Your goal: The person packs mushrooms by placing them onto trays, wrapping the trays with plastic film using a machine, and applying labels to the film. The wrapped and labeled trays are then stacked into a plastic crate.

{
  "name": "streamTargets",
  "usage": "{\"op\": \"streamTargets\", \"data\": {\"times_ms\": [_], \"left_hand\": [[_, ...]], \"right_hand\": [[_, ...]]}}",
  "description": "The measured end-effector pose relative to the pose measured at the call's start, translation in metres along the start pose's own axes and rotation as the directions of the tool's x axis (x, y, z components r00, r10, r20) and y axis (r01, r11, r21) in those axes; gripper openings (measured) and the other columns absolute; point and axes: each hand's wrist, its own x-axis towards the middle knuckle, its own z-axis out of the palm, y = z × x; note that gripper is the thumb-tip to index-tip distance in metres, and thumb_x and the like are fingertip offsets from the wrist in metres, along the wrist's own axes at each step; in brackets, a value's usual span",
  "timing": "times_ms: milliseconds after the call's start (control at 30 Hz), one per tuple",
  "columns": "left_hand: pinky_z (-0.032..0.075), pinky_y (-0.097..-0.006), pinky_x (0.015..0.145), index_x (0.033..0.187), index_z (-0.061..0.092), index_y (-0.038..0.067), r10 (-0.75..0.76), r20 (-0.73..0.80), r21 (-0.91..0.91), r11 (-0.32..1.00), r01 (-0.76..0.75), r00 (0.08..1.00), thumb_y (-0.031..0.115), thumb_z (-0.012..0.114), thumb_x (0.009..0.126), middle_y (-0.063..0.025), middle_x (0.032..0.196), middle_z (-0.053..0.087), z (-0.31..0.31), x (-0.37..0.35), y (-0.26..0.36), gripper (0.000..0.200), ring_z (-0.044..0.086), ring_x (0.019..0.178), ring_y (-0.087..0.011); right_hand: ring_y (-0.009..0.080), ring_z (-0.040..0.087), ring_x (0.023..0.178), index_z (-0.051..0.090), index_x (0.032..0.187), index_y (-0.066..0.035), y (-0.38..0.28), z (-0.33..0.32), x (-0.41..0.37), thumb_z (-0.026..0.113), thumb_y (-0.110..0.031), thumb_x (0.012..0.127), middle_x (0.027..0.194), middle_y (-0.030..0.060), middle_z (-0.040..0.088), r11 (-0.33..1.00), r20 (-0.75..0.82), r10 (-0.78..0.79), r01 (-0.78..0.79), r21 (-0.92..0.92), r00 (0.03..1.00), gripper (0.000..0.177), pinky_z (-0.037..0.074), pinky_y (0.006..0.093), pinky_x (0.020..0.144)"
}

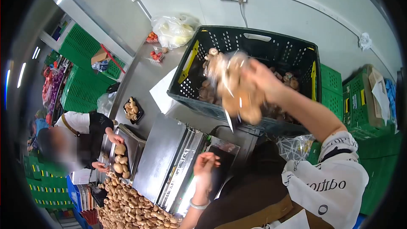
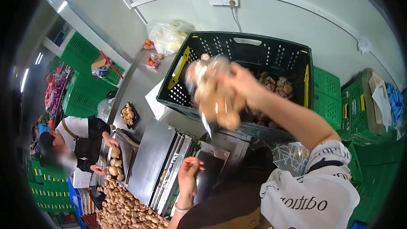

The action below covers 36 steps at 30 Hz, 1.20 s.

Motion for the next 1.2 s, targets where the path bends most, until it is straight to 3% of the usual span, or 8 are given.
{"op": "streamTargets", "data": {"times_ms": [200, 433, 600, 767, 833, 900, 1067, 1200], "left_hand": [[0.047, -0.0264, 0.075, 0.104, 0.055, 0.003, 0.161, -0.043, 0.168, 0.974, -0.152, 0.986, 0.004, 0.058, 0.093, -0.0061, 0.099, 0.061, 0.001, 0.053, 0.058, 0.012, 0.057, 0.079, -0.0121], [0.048, -0.0245, 0.074, 0.103, 0.057, 0.001, 0.341, 0.102, 0.478, 0.807, -0.346, 0.935, 0.002, 0.055, 0.093, -0.0046, 0.096, 0.061, 0.038, 0.171, 0.158, 0.009, 0.059, 0.080, -0.0107], [0.048, -0.0383, 0.090, 0.121, 0.054, 0.003, 0.392, 0.592, 0.762, 0.014, -0.648, 0.705, 0.006, 0.062, 0.086, -0.0179, 0.120, 0.060, 0.094, 0.305, 0.158, 0.037, 0.060, 0.106, -0.0341], [0.034, -0.0461, 0.108, 0.139, 0.038, 0.004, 0.132, 0.632, 0.765, -0.261, -0.588, 0.764, 0.030, 0.067, 0.083, -0.0236, 0.147, 0.032, 0.112, 0.406, 0.096, 0.068, 0.035, 0.133, -0.0395], [0.030, -0.0466, 0.111, 0.146, 0.030, 0.006, 0.082, 0.534, 0.830, -0.241, -0.504, 0.841, 0.039, 0.066, 0.084, -0.0224, 0.154, 0.020, 0.111, 0.424, 0.072, 0.079, 0.027, 0.139, -0.0379], [0.028, -0.0450, 0.112, 0.150, 0.023, 0.009, 0.000, 0.455, 0.885, -0.113, -0.452, 0.891, 0.044, 0.063, 0.086, -0.0218, 0.156, 0.012, 0.111, 0.443, 0.062, 0.083, 0.022, 0.142, -0.0375], [0.022, -0.0387, 0.116, 0.152, 0.022, 0.015, -0.103, 0.533, 0.839, 0.195, -0.508, 0.840, 0.037, 0.065, 0.085, -0.0192, 0.158, 0.005, 0.082, 0.468, 0.061, 0.082, 0.018, 0.144, -0.0339], [0.037, -0.0429, 0.108, 0.132, 0.051, 0.004, -0.118, 0.596, 0.801, 0.025, -0.598, 0.794, 0.029, 0.062, 0.083, -0.0216, 0.138, 0.048, 0.099, 0.442, 0.098, 0.056, 0.042, 0.131, -0.0347]], "right_hand": [[0.0194, 0.060, 0.097, 0.048, 0.119, 0.001, 0.115, -0.115, 0.153, 0.079, -0.039, 0.077, 0.112, 0.0125, 0.059, 0.986, -0.582, -0.060, -0.041, -0.159, 0.811, 0.066, 0.052, 0.0335, 0.082], [0.0282, 0.055, 0.113, 0.043, 0.127, 0.005, 0.180, -0.100, 0.215, 0.081, -0.049, 0.070, 0.126, 0.0224, 0.054, 0.997, -0.735, 0.011, -0.062, -0.043, 0.678, 0.087, 0.046, 0.0359, 0.095], [0.0430, 0.059, 0.106, 0.049, 0.119, 0.009, 0.214, -0.103, 0.229, 0.066, -0.066, 0.074, 0.111, 0.0307, 0.060, 0.873, -0.791, -0.128, -0.310, -0.376, 0.598, 0.089, 0.046, 0.0404, 0.093], [0.0422, 0.045, 0.122, 0.045, 0.125, 0.009, 0.221, -0.140, 0.224, 0.070, -0.051, 0.078, 0.129, 0.0297, 0.048, 0.778, -0.593, -0.141, -0.281, -0.562, 0.793, 0.081, 0.037, 0.0431, 0.103], [0.0411, 0.041, 0.125, 0.044, 0.128, 0.007, 0.186, -0.117, 0.201, 0.072, -0.037, 0.078, 0.134, 0.0270, 0.043, 0.568, -0.481, -0.432, -0.184, -0.802, 0.763, 0.072, 0.033, 0.0450, 0.105], [0.0388, 0.039, 0.126, 0.042, 0.132, 0.002, 0.154, -0.091, 0.197, 0.072, -0.015, 0.078, 0.137, 0.0212, 0.040, 0.326, -0.204, -0.592, 0.001, -0.945, 0.780, 0.064, 0.032, 0.0466, 0.106], [0.0346, 0.037, 0.132, 0.047, 0.133, -0.009, 0.161, -0.049, 0.251, 0.062, -0.025, 0.085, 0.141, 0.0136, 0.041, -0.004, 0.221, -0.505, 0.254, -0.967, 0.834, 0.052, 0.031, 0.0470, 0.107], [0.0323, 0.038, 0.131, 0.046, 0.134, -0.007, 0.183, -0.040, 0.265, 0.069, -0.030, 0.075, 0.138, 0.0130, 0.045, -0.216, 0.204, -0.296, 0.143, -0.966, 0.933, 0.067, 0.034, 0.0477, 0.103]]}}
